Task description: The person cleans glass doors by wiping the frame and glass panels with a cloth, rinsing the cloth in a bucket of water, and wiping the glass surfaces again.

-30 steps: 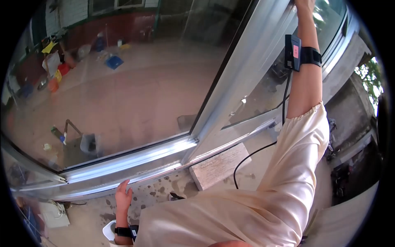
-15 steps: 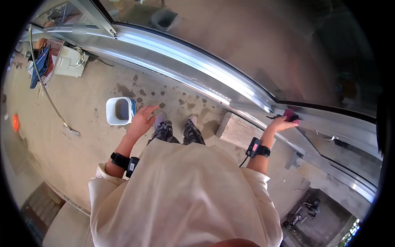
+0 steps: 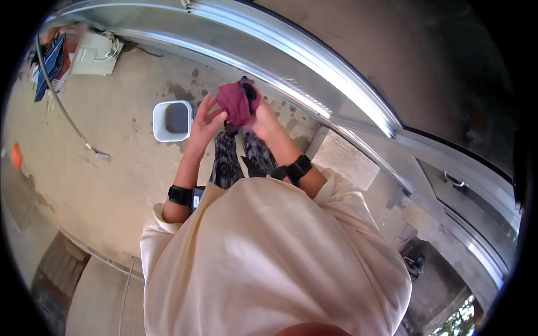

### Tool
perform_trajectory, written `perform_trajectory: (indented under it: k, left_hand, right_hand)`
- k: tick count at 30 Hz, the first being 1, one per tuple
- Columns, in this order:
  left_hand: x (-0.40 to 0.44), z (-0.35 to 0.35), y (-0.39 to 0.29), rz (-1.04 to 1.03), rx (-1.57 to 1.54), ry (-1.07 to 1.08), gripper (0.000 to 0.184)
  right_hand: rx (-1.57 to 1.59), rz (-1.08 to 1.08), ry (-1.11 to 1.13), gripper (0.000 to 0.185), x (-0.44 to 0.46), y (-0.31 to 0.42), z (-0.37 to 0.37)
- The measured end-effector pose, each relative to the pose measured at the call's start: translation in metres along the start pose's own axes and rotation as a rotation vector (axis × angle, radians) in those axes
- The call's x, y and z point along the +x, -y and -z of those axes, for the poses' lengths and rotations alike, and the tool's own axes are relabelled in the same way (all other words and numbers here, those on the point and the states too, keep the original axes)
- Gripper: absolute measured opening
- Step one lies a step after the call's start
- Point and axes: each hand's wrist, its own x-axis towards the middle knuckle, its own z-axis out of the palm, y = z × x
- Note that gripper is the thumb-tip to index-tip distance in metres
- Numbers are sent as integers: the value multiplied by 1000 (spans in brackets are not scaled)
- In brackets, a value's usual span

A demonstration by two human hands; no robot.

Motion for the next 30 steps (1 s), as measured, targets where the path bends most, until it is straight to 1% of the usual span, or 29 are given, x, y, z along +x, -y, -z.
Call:
perform_trajectory:
  k: [1, 2, 4, 6, 7, 8, 10, 11, 12, 14, 15, 16, 17, 18, 19, 20, 21, 22, 23, 24, 25, 26, 27, 28, 29, 30]
  left_hand:
    - [-1, -4, -8, -20, -108, -2, 76]
    - [-2, -6, -15, -75, -122, 28, 75]
    - [-2, 1, 1, -95, 44, -85, 76]
    - [-7, 5, 12, -131, 95, -220, 75]
    - [-9, 7, 25, -210, 44, -346, 62]
    - [-13, 14, 37, -181, 55, -371, 62]
    - [-20, 35, 52, 18, 179, -452, 43]
    - [-25, 37, 55, 56, 200, -552, 29]
    - [-27, 44, 61, 58, 192, -573, 29]
    - [-32, 63, 86, 66, 140, -636, 26]
    - [-34, 71, 98, 21, 182, -661, 24]
    - [-36, 81, 112, 33, 173, -676, 24]
    - [-37, 93, 127, 77, 110, -660, 24]
    - [-41, 105, 137, 119, 46, -643, 25]
    - [-44, 114, 141, 174, 50, -683, 26]
    - [-46, 123, 146, 174, 37, -698, 26]
    - [-48, 134, 154, 195, 17, -732, 25]
    - [-50, 155, 148, 228, -13, -761, 25]
    - [-52, 173, 158, 186, -60, -767, 26]
    - [-54, 192, 162, 191, -79, -775, 26]
    - [-56, 203, 166, 219, -63, -730, 23]
    - [-56, 225, 168, 245, -50, -680, 20]
    - [-53, 250, 199, 186, -137, -635, 20]
    - [-50, 271, 210, 183, -162, -633, 20]
    - [-43, 275, 221, 208, -27, -604, 23]
    - [-43, 283, 233, 250, 97, -572, 27]
  right_hand:
    - [-67, -29, 81, 39, 1, -5, -8]
    - [-135, -51, 174, 39, 4, -9, -11]
    - [-91, -102, 240, 36, 13, -21, -10]
    - [26, -164, 265, 35, 23, -33, -13]
    - [106, -228, 227, 37, 21, -36, -21]
    - [118, -265, 219, 37, 22, -41, -12]
    - [-113, -362, 311, 39, 31, -50, 3]
    - [-211, -330, 210, 39, 33, -56, 9]
    - [-222, -347, 219, 39, 35, -60, 13]
    - [-419, -241, 11, 36, 36, -69, 20]
    - [-429, -260, 12, 36, 36, -74, 23]
    - [-592, -198, -30, 34, 36, -79, 27]
    - [-755, -133, -69, 33, 39, -85, 30]
    - [-766, -148, -65, 33, 44, -90, 35]
    - [-1135, -105, -18, 35, 51, -93, 39]
    - [-1505, -47, 42, 38, 60, -100, 41]
    - [-1509, 112, 111, 35, 58, -107, 30]
    - [-1532, 101, 121, 35, 63, -116, 5]
    - [-1482, 49, 92, 36, 69, -129, -7]
    - [-1433, -4, 56, 37, 74, -144, -16]
    - [-1414, -22, 92, 41, 86, -156, -9]
    - [-1434, -24, 84, 41, 97, -182, -7]
    - [-1425, 23, 65, 43, 108, -208, -3]
    - [-1418, 74, 48, 45, 114, -226, -15]
    - [-1469, 67, -6, 40, 114, -229, -15]
    - [-1500, 52, -10, 40, 112, -242, -36]
